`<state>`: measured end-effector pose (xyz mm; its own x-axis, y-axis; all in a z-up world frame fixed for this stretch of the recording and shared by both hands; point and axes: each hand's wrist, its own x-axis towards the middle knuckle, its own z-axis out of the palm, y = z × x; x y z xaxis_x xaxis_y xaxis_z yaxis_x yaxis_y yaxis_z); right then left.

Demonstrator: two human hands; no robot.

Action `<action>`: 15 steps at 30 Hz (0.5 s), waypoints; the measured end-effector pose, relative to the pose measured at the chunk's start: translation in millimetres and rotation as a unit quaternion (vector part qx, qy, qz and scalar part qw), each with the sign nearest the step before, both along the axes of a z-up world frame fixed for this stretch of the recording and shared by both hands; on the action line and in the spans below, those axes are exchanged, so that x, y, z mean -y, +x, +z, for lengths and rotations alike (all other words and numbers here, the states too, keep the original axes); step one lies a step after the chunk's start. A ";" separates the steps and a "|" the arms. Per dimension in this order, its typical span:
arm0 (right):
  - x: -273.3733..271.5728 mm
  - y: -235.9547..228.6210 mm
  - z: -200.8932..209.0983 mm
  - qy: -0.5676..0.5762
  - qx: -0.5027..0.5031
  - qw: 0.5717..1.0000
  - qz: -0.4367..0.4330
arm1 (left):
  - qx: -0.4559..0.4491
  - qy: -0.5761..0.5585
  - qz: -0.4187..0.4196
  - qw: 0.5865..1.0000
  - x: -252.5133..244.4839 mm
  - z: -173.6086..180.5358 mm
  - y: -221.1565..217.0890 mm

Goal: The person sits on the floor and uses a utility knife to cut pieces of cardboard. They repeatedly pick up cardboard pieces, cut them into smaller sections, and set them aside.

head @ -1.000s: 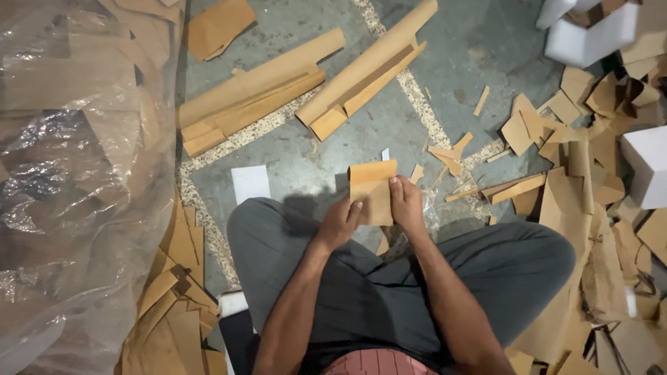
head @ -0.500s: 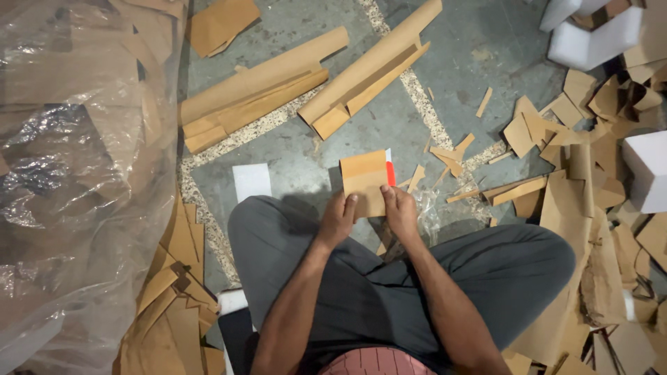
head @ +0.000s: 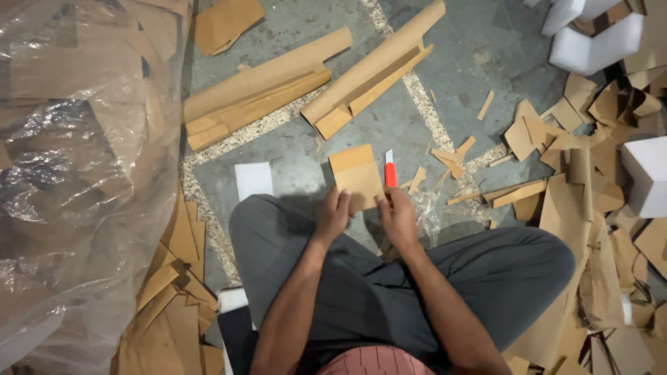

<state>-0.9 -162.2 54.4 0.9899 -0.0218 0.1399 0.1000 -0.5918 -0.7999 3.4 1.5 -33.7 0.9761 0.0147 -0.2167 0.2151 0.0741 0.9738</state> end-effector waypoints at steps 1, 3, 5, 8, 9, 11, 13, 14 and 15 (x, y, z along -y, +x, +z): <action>-3.7 -0.9 13.1 -0.081 0.103 0.991 0.032 | 0.006 -0.033 -0.002 0.999 0.5 -6.6 2.1; -10.9 0.0 34.1 -0.188 0.161 0.966 0.068 | 0.057 -0.040 0.003 0.998 -0.1 -20.3 4.4; -16.5 -1.7 43.4 -0.247 0.174 0.946 0.118 | 0.144 0.010 0.010 0.990 -1.1 -29.4 3.1; -16.9 -0.3 33.5 -0.229 0.121 0.953 0.157 | -0.110 -0.171 -0.009 0.979 -3.8 -21.4 2.1; -15.6 -1.4 24.2 -0.196 0.090 0.967 0.133 | -0.102 -0.205 -0.023 0.973 -6.8 -12.7 3.3; -13.6 -7.0 -1.7 -0.084 -0.004 0.993 0.079 | -0.090 -0.274 -0.049 0.956 -15.8 11.2 3.7; -13.4 -9.1 -32.3 0.076 -0.121 0.990 0.011 | 0.016 -0.049 0.070 0.996 -19.8 39.9 9.3; -12.4 -9.1 -47.4 0.152 -0.142 0.978 0.025 | 0.067 0.067 0.128 0.987 -21.5 53.9 11.5; -11.4 -8.8 -61.6 0.227 -0.163 0.959 0.037 | 0.162 0.168 0.113 0.966 -27.1 66.4 13.7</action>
<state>-9.7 -150.8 -7.3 0.9808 0.0656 -0.1837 -0.1699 -0.1754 -0.9697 17.1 28.7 32.7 0.9557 0.2508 0.1542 -0.0905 -0.2482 0.9645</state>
